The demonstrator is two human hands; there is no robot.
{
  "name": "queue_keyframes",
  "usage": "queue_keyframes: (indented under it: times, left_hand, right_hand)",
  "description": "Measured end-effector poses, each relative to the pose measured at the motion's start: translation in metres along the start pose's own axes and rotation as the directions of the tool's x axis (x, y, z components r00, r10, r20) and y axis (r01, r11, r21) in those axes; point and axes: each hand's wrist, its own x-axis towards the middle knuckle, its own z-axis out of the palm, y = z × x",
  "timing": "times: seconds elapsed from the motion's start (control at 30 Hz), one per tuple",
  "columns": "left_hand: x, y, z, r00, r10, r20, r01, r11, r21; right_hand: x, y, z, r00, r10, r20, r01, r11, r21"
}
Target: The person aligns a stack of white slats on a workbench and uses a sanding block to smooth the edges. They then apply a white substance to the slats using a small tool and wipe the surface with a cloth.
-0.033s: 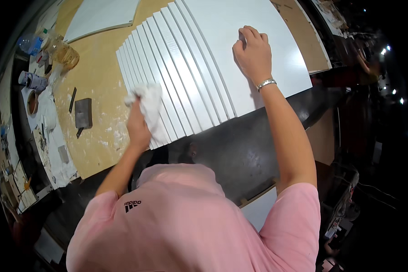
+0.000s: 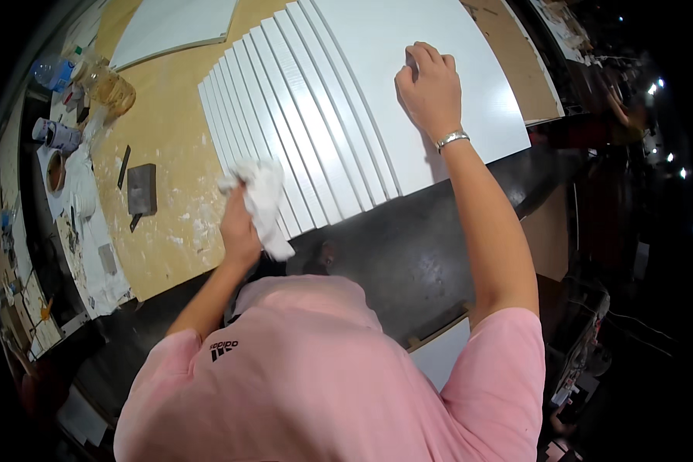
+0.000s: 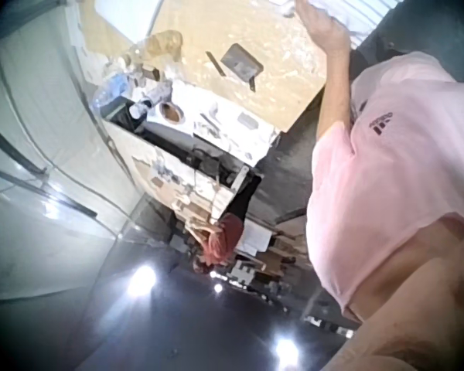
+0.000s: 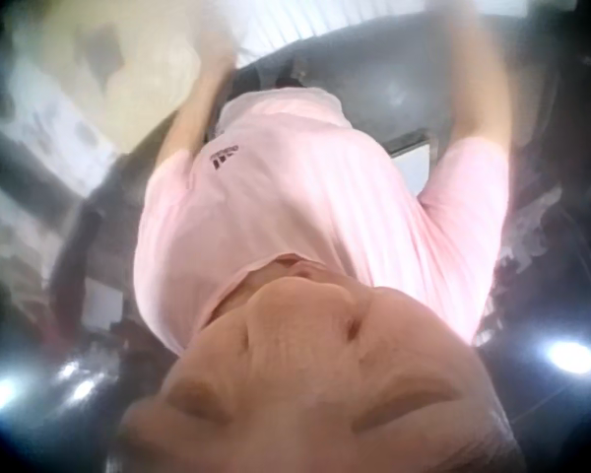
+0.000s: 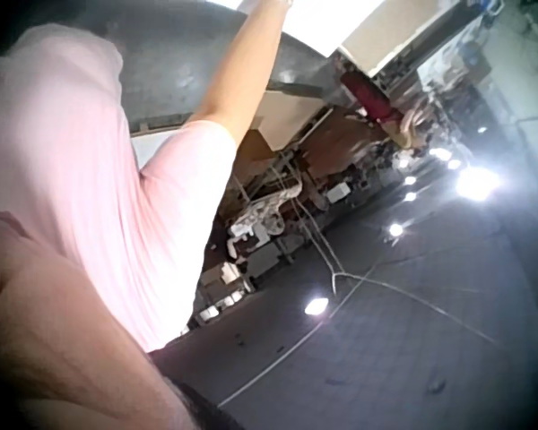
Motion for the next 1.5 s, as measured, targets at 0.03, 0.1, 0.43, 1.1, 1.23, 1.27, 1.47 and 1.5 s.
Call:
queue_keyframes:
  times: [0.03,0.1,0.43,1.1,1.23,1.27,1.47,1.5]
  left_hand:
    - [-0.019,0.013,-0.014,0.997,0.046,0.061,-0.042,0.997,-0.066]
    - [-0.034,0.036,-0.036,0.981,-0.059,0.187,0.097,0.975,-0.199]
    - [0.063,0.047,0.01,1.0,-0.015,-0.021,0.017,0.992,0.124]
    - [0.014,0.033,0.011,0.959,0.269,0.093,-0.267,0.963,-0.04]
    - [-0.06,0.066,-0.03,0.824,0.344,0.45,-0.228,0.929,-0.293]
    - [-0.065,0.073,-0.04,0.787,0.356,0.503,-0.188,0.916,-0.354]
    - [0.017,0.079,-0.062,0.968,0.186,0.17,-0.17,0.98,-0.103]
    - [0.024,0.079,-0.049,0.966,0.193,0.171,-0.179,0.979,-0.093]
  right_hand:
    - [-0.001,0.003,0.002,1.0,0.001,-0.006,-0.001,1.0,0.0]
    - [-0.001,0.005,0.008,1.0,-0.012,-0.019,0.013,1.0,0.004]
    - [-0.001,0.004,0.011,0.996,-0.063,-0.061,0.063,0.998,0.006]
    - [-0.001,-0.007,-0.011,0.995,-0.04,-0.094,0.044,0.998,0.039]
    - [-0.001,-0.011,-0.011,0.997,-0.033,-0.069,0.037,0.998,0.048]
    - [0.0,-0.014,-0.011,0.997,-0.018,-0.075,0.023,0.997,0.071]
    - [-0.003,-0.011,-0.016,0.998,0.009,-0.068,-0.006,0.999,0.051]
    - [-0.002,-0.012,-0.015,0.998,0.005,-0.069,-0.001,0.998,0.058]
